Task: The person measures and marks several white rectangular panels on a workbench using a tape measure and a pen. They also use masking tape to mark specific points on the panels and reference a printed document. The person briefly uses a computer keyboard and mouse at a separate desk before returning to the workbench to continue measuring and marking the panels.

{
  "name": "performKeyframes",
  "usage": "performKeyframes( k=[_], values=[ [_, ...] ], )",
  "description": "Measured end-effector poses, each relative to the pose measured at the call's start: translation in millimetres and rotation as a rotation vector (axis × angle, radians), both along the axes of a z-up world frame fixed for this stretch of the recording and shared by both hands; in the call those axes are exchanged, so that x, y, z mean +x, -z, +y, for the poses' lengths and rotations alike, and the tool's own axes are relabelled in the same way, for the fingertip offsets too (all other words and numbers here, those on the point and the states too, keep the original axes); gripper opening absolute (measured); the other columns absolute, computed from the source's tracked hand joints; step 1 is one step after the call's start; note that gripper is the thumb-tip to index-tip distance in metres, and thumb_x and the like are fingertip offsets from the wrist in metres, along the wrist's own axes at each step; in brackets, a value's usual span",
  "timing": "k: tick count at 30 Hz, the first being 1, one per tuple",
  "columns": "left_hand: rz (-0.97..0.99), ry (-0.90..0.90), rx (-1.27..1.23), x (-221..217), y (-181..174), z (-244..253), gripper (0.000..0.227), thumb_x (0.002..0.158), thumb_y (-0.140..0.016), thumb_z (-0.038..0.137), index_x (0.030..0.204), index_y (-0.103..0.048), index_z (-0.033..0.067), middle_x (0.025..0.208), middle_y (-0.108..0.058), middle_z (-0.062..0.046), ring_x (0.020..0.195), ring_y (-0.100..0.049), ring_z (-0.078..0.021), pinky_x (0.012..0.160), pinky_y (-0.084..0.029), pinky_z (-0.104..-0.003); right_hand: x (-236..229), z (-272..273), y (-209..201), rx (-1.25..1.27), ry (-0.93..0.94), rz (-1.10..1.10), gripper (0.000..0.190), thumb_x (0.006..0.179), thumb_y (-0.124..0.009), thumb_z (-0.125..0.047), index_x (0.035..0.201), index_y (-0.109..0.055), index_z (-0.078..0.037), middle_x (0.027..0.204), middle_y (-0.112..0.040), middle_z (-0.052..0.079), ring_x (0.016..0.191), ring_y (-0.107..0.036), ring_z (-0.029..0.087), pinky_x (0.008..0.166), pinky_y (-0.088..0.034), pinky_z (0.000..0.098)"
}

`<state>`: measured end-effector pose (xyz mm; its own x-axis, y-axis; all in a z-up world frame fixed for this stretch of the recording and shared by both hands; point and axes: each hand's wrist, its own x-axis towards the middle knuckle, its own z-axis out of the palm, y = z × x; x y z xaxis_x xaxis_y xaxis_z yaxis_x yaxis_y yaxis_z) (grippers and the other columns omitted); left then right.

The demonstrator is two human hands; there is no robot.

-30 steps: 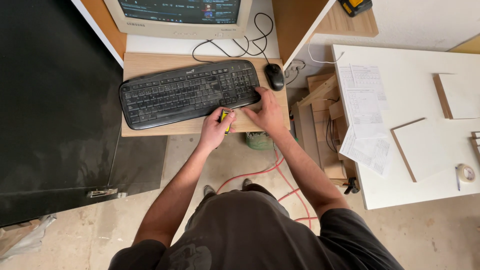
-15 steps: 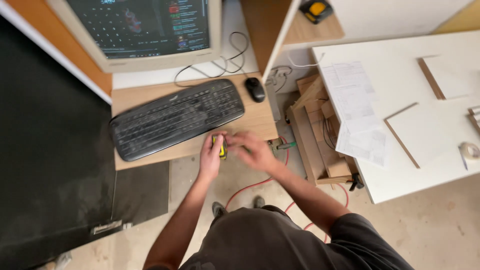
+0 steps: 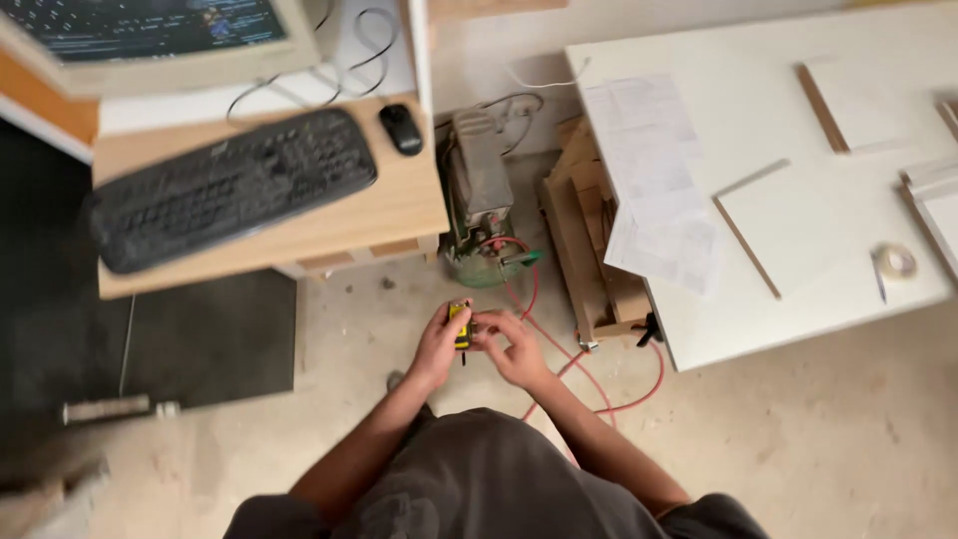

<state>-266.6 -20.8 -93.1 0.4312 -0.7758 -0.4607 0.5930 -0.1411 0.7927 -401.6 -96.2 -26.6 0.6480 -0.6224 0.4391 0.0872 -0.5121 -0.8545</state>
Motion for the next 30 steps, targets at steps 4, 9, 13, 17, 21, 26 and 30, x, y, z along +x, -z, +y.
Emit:
performKeyframes(
  k=[4, 9, 13, 17, 21, 26, 30],
  values=[
    [0.026, -0.185, -0.02, 14, -25, 16, 0.036, 0.1, -0.069, 0.025, 0.132, -0.061, 0.0101, 0.103, -0.074, -0.018, 0.084, -0.074, -0.0255, 0.06, -0.068, -0.045, 27, -39, -21, -0.182, -0.055, 0.095, 0.012, 0.098, -0.071, -0.018, 0.102, -0.077, -0.008, 0.089, -0.073, 0.011, 0.077, -0.07, 0.033, 0.072, -0.057, 0.043],
    [-0.18, -0.371, -0.164, 93, -37, 42, 0.036, 0.1, -0.069, 0.017, 0.129, -0.056, 0.0005, 0.1, -0.073, -0.02, 0.082, -0.07, -0.0232, 0.054, -0.067, -0.043, 145, -76, -54, -0.519, -0.124, -0.058, 0.023, 0.09, -0.081, -0.026, 0.102, -0.073, -0.009, 0.094, -0.07, 0.011, 0.087, -0.069, 0.035, 0.081, -0.055, 0.0463],
    [-0.286, -0.433, -0.214, 153, -62, 55, 0.032, 0.102, -0.066, 0.018, 0.128, -0.057, 0.0013, 0.1, -0.072, -0.017, 0.081, -0.068, -0.0175, 0.051, -0.067, -0.037, 243, -69, -85, -0.658, -0.237, 0.003, 0.039, 0.086, -0.087, -0.021, 0.117, -0.069, -0.004, 0.115, -0.07, 0.013, 0.112, -0.067, 0.036, 0.099, -0.051, 0.0498],
    [-0.303, -0.48, -0.205, 199, -66, 51, 0.031, 0.101, -0.068, 0.017, 0.126, -0.058, 0.0013, 0.099, -0.071, -0.019, 0.082, -0.069, -0.0194, 0.052, -0.068, -0.04, 320, -65, -98, -0.659, -0.396, 0.303, 0.079, 0.076, -0.095, -0.026, 0.139, -0.053, -0.003, 0.141, -0.057, 0.019, 0.142, -0.044, 0.041, 0.116, -0.034, 0.0603],
    [-0.281, -0.451, -0.166, 217, -76, 50, 0.033, 0.1, -0.066, 0.017, 0.127, -0.057, 0.0008, 0.099, -0.07, -0.016, 0.082, -0.066, -0.0161, 0.054, -0.069, -0.036, 353, -64, -101, -0.687, -0.423, 0.468, 0.094, 0.074, -0.095, -0.043, 0.146, -0.046, -0.005, 0.149, -0.051, 0.017, 0.15, -0.033, 0.038, 0.125, -0.022, 0.0573],
    [-0.23, -0.407, -0.177, 227, -66, 50, 0.028, 0.099, -0.069, 0.015, 0.121, -0.059, 0.0009, 0.093, -0.07, -0.017, 0.079, -0.067, -0.0187, 0.051, -0.068, -0.04, 364, -68, -80, -0.722, -0.362, 0.391, 0.102, 0.064, -0.096, -0.053, 0.143, -0.051, -0.008, 0.146, -0.055, 0.013, 0.148, -0.038, 0.033, 0.125, -0.024, 0.0536],
    [-0.206, -0.361, -0.148, 229, -88, 52, 0.026, 0.099, -0.067, 0.014, 0.12, -0.061, 0.0015, 0.093, -0.07, -0.017, 0.079, -0.068, -0.0196, 0.053, -0.069, -0.039, 365, -75, -67, -0.774, -0.332, 0.401, 0.11, 0.057, -0.095, -0.063, 0.145, -0.05, -0.014, 0.147, -0.055, 0.006, 0.149, -0.038, 0.027, 0.126, -0.024, 0.0513]
  ],
)
